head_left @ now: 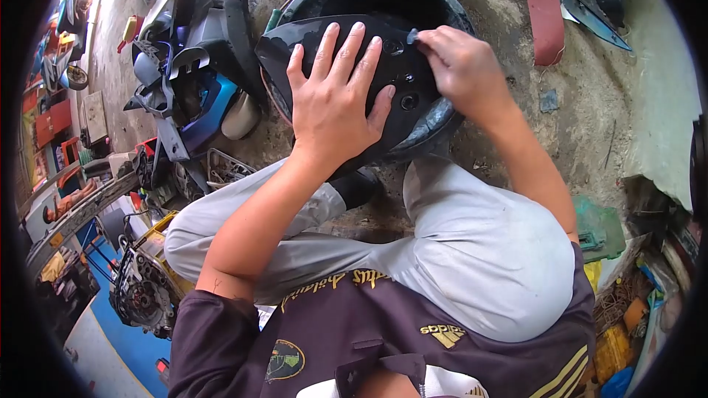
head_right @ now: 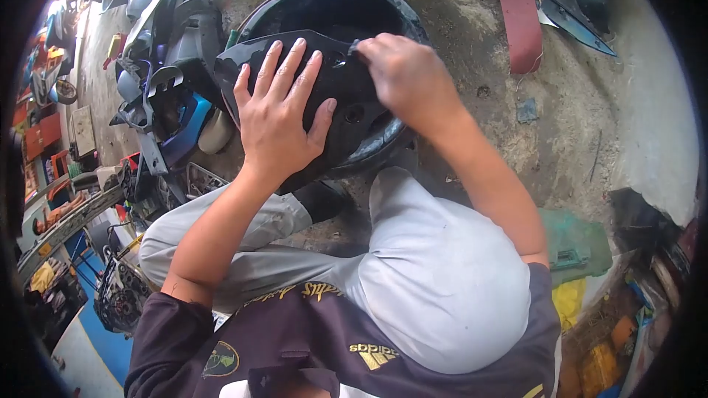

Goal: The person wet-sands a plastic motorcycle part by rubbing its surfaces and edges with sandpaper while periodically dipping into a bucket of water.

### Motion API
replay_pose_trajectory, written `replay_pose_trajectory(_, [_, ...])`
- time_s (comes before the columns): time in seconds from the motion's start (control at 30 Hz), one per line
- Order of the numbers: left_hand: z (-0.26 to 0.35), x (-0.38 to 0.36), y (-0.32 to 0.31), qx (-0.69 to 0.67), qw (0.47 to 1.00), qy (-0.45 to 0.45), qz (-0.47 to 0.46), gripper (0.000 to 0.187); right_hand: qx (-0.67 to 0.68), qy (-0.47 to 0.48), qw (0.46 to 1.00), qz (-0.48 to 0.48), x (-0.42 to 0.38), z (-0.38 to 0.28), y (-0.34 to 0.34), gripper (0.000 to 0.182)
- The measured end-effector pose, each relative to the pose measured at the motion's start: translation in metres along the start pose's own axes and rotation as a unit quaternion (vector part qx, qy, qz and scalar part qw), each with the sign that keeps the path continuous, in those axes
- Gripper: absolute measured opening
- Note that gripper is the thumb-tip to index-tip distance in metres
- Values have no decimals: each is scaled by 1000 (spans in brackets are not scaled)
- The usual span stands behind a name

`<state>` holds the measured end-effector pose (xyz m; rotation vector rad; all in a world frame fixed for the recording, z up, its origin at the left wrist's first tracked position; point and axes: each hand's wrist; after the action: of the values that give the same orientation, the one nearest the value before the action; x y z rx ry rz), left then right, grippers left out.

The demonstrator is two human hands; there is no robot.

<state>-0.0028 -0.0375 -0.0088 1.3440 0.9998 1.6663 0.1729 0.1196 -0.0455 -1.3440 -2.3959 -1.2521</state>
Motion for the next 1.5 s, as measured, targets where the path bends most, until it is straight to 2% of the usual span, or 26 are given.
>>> replay_pose_trajectory(0.1, [-1, 0, 0, -8, 1000, -2, 2, 63, 23, -40, 999, -18, -11, 12, 24, 19])
replay_pose_trajectory(0.2, [-1, -1, -2, -3, 1000, 2, 12, 63, 8, -27, 1000, 2, -7, 17, 13, 16])
replay_pose_trajectory(0.33, [0, 1, -3, -3, 1000, -4, 11, 64, 34, -1, 999, -24, 29, 11, -10, 15])
replay_pose_trajectory(0.43, [0, 0, -1, -7, 1000, -3, 6, 65, 29, -4, 999, -35, 21, 17, 9, 18])
replay_pose_trajectory(0.53, [0, 0, -3, -7, 1000, 3, 6, 65, -18, -82, 996, 7, -12, 36, 33, 19])
replay_pose_trajectory(0.57, [1, 0, -2, -12, 1000, 4, 11, 64, 4, -131, 991, 10, -20, 40, 32, 23])
replay_pose_trajectory(0.67, [0, 0, -4, -2, 1000, -8, 15, 62, -7, -62, 997, 35, -11, 9, 10, 22])
replay_pose_trajectory(0.73, [2, 2, -1, 2, 1000, -2, 6, 64, 1, 39, 999, 29, -8, 0, -3, 20])
replay_pose_trajectory(0.8, [1, 4, -2, 4, 1000, -6, 8, 64, -18, 31, 999, 32, -17, 7, 5, 19])
replay_pose_trajectory(0.87, [0, 8, -2, 5, 1000, -9, 8, 63, -50, -100, 989, 97, -29, 30, 19, 16])
replay_pose_trajectory(0.9, [0, 9, 0, 7, 1000, -7, 8, 62, -55, -131, 984, 108, -28, 32, 26, 15])
replay_pose_trajectory(1.03, [1, 7, -2, 12, 1000, -22, 4, 60, -7, -17, 999, 34, -49, -10, 15, 15])
replay_pose_trajectory(1.13, [-3, 7, -2, 14, 999, -34, 7, 61, -60, -114, 986, 101, -45, 33, 31, 16])
replay_pose_trajectory(1.17, [-1, 8, -1, 14, 999, -32, 7, 60, -73, -86, 987, 110, -46, 41, 31, 16])
replay_pose_trajectory(1.2, [-1, 10, -1, 13, 999, -31, 6, 61, -41, -113, 987, 105, -48, 21, 26, 17])
replay_pose_trajectory(1.27, [-1, 10, -1, 13, 999, -31, -3, 62, -10, -1, 999, 39, -54, -3, 14, 19])
replay_pose_trajectory(1.3, [-3, 11, -1, -5, 1000, -27, -5, 57, -31, 18, 999, 26, -54, -3, 18, 22])
replay_pose_trajectory(1.33, [-4, 14, 1, -6, 999, -36, -16, 55, -15, -6, 997, 81, -53, 11, 23, 22])
replay_pose_trajectory(1.4, [-4, 21, 2, -7, 998, -48, -31, 50, -73, -81, 986, 129, -50, 38, 32, 23])
replay_pose_trajectory(1.43, [-5, 24, 1, -18, 998, -47, -48, 47, -50, -96, 988, 110, -56, 32, 34, 21])
replay_pose_trajectory(1.5, [-5, 32, 3, -22, 995, -44, -82, 49, -34, -46, 995, 83, -68, 8, 26, 19])
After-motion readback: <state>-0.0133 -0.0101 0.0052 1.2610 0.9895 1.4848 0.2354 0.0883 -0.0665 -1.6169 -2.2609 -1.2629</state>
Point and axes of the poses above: each hand's wrist, its own x-axis towards the middle knuckle, its own y-axis out of the back of the hand, z = x × y, and after that the axes turned 14 degrees about z, right-handed
